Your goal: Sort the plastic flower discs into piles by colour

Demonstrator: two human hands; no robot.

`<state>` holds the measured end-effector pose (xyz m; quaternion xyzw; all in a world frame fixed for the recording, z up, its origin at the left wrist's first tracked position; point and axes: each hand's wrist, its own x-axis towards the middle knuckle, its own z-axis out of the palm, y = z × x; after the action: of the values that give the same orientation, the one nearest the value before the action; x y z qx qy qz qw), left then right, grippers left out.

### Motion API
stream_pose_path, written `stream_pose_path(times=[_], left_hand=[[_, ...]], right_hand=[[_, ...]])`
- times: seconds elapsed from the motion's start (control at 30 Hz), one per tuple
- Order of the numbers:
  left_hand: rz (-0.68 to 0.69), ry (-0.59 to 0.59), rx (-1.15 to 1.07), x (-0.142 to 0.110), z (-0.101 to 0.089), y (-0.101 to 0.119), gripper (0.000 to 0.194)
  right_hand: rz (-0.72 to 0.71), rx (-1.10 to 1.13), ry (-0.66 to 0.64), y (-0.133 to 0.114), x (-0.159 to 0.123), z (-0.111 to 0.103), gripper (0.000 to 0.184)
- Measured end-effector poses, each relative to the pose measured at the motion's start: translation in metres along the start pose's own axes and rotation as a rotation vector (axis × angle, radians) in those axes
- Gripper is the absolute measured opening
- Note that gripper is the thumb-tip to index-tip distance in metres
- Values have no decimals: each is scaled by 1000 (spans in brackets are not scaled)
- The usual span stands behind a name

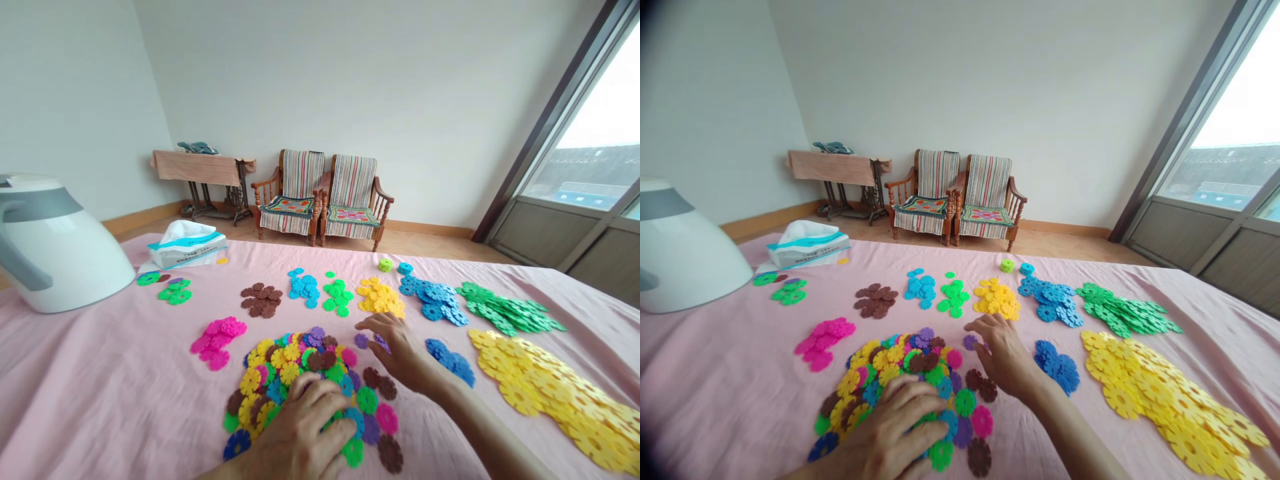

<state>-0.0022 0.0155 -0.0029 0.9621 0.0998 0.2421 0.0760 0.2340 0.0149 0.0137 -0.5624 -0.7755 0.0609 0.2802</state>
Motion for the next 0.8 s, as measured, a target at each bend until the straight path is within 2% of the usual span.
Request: stream_pose_path(times=[0.07,0.17,0.27,0.43,0.57,0.63,0.73,0.8], left_hand=[[7,9,11,0,-1,0,19],[6,14,12,0,-1,0,19],[-1,19,-4,0,-1,-1,19],[32,35,-17,-2,4,-2,16],[71,87,-31,-5,11,-3,17],[95,94,-33,-5,11,-3,18],[102,86,-34,-2,4,3,21],[29,76,-42,0,-4,9,23]], right_hand=[[-28,-20,-85,0,0,-1,30],[3,-67,-133,-4,1,-2,20],[44,-99,-116,-1,1,-7,12],[152,-86,-62,14,-3,-30,15],[257,-134,-336,18,-12,-48,20],[260,-137,-398,18,-15,-50,21],[253,-118,-341,13,-12,-47,21],[243,-98,-271,4,-8,-42,21]])
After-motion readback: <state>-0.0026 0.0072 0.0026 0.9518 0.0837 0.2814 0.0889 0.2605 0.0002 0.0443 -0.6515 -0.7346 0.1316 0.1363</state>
